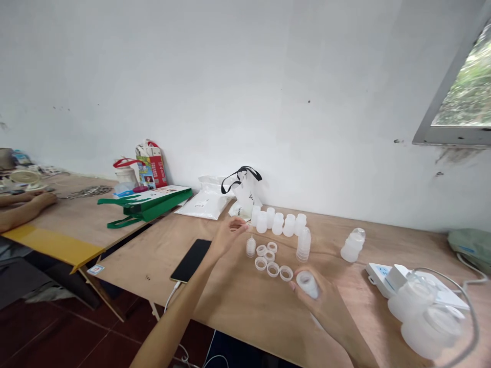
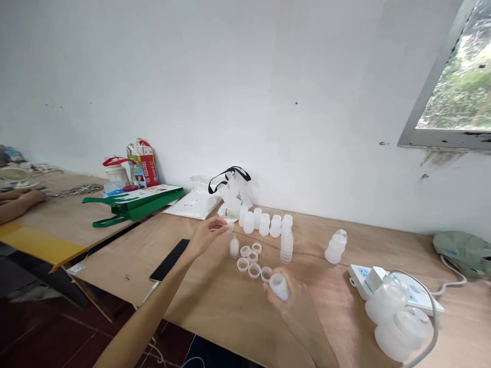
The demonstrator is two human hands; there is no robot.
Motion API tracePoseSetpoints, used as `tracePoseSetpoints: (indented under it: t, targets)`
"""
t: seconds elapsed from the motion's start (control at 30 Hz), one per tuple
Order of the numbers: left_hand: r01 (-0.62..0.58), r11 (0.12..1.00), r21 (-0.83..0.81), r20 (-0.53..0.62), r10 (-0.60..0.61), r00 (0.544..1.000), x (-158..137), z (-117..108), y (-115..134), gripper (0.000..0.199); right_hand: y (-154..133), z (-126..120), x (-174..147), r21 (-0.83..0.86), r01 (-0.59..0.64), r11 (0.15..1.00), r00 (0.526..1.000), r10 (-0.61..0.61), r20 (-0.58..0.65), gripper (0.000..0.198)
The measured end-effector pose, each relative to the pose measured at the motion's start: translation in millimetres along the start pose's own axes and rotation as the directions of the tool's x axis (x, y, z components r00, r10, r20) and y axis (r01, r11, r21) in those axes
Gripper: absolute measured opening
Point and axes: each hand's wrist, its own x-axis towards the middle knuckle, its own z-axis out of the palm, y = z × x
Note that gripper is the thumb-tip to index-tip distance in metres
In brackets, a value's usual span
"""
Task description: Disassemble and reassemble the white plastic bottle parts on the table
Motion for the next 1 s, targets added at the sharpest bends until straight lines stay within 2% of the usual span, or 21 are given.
tracePoseSetpoints:
  t: [0.2, 0.37, 0.6, 0.87, 0.93, 1.0]
  targets:
    - [-0.037, 0.983, 0.179, 0.166, 0.007, 0.986, 14, 9, -2, 0.026, 2, -1, -1, -0.038, 0.0, 0.999, 1.0, 0.0, 0.013, 0.019]
    - [-0.047, 0.967, 0.249, 0.22, -0.009, 0.975, 9, 15, -17, 0.025, 3, -3, -1, -0.054, 0.023, 0.998, 1.0, -0.022, 0.011, 0.018]
    - [0.02, 0.949, 0.313, 0.201, -0.087, 0.976, -3, 16, -28, 0.034, 1, -4, -2, -0.075, -0.023, 0.997, 0.999, 0.026, 0.039, 0.02]
    - [0.019, 0.947, 0.321, 0.168, -0.077, 0.983, -9, 16, -23, 0.034, 1, 0, -2, -0.086, -0.004, 0.996, 0.998, 0.01, 0.065, 0.018]
    - [-0.002, 0.953, 0.302, 0.104, -0.031, 0.994, -14, 17, -15, 0.04, -1, 0, -1, -0.087, -0.024, 0.996, 0.996, 0.031, 0.08, 0.018]
    - [-0.031, 0.966, 0.255, -0.017, 0.036, 0.999, -25, 20, -2, 0.045, -4, 0, -2, -0.088, -0.038, 0.995, 0.994, 0.047, 0.1, 0.018]
